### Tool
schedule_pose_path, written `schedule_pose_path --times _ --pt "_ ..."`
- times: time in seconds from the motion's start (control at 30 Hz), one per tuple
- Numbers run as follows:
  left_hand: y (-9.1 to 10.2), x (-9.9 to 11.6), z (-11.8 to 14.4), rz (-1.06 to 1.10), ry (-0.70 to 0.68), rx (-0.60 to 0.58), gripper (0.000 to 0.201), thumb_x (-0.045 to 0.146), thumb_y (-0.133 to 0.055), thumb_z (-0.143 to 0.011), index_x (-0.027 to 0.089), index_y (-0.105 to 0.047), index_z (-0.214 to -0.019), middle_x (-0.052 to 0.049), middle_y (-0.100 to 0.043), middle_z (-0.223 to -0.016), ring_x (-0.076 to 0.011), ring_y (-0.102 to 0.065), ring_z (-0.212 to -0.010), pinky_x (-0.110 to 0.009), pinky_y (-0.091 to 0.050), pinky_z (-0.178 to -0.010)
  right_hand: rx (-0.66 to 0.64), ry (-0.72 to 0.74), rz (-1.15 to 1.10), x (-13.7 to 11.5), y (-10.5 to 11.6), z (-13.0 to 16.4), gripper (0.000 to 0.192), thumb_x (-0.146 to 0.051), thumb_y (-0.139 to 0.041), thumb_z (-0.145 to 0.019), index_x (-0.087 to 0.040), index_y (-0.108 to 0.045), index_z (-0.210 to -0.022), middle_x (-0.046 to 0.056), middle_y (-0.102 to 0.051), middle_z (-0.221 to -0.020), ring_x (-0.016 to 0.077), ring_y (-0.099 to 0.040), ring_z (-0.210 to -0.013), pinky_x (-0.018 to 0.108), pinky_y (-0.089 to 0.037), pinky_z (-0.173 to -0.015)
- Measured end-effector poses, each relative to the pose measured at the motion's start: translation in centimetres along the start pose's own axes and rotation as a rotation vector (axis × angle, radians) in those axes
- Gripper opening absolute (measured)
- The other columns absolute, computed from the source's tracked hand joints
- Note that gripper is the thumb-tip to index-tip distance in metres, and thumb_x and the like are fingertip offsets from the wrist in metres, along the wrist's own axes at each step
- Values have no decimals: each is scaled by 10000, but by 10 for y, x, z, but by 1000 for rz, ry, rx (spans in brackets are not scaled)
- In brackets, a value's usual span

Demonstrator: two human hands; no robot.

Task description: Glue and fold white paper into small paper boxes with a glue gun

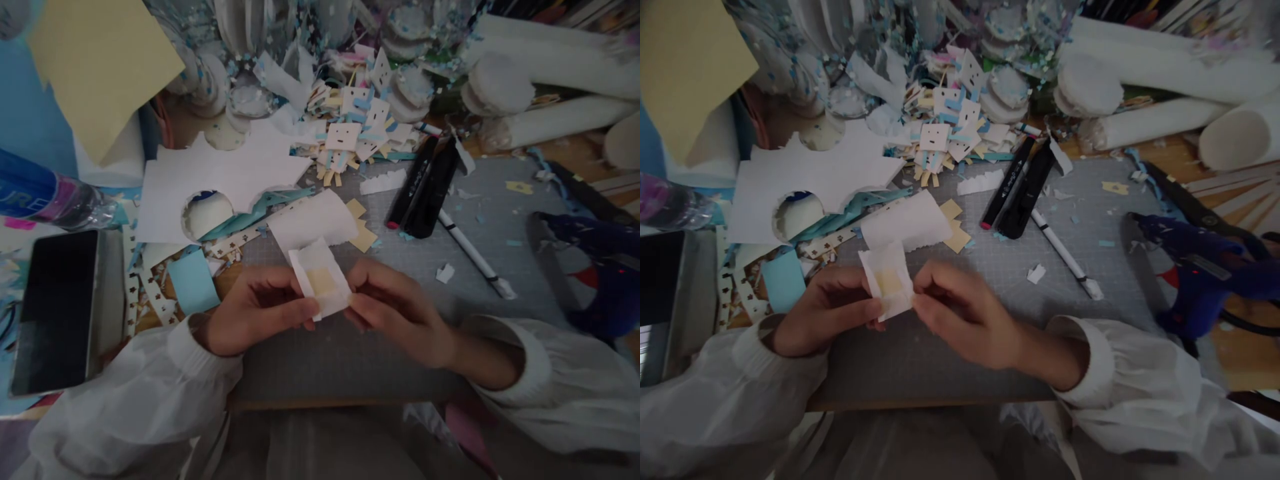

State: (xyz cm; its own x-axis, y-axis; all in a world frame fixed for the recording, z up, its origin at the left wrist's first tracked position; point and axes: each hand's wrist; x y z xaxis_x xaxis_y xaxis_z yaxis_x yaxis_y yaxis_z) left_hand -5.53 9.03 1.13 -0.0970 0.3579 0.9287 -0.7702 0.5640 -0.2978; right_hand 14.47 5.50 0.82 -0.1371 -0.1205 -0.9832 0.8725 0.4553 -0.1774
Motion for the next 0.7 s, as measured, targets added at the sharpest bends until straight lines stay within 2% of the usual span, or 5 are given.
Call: schedule_pose_path --times 0.37,0.7 --pt "-1 1 -1 -16 -25 -9 84 87 -681 -772 152 -727 -745 -3 -677 -599 -76 -598 -507 -134 -518 -504 -28 0 -69 0 2 -1 171 -257 -453 -939 -199 -451 -779 -42 -431 -633 82 -378 -552 223 -310 -484" --pt "-3 0 0 -175 -145 8 74 150 -661 -804 152 -709 -748 -22 -686 -629 -118 -611 -569 -193 -516 -549 86 -17 66 0 1 -3 179 -229 -488 -914 -207 -460 -739 -54 -418 -608 74 -384 -519 221 -303 -461"
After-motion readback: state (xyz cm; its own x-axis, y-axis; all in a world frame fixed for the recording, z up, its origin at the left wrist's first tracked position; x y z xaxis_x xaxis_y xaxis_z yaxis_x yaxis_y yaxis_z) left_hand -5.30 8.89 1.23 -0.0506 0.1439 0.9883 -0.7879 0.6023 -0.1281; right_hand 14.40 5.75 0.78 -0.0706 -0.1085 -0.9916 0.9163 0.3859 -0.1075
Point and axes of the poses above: each hand's wrist, its own z-axis away from the middle knuckle, its own y-axis out of the back of the hand, x = y × z
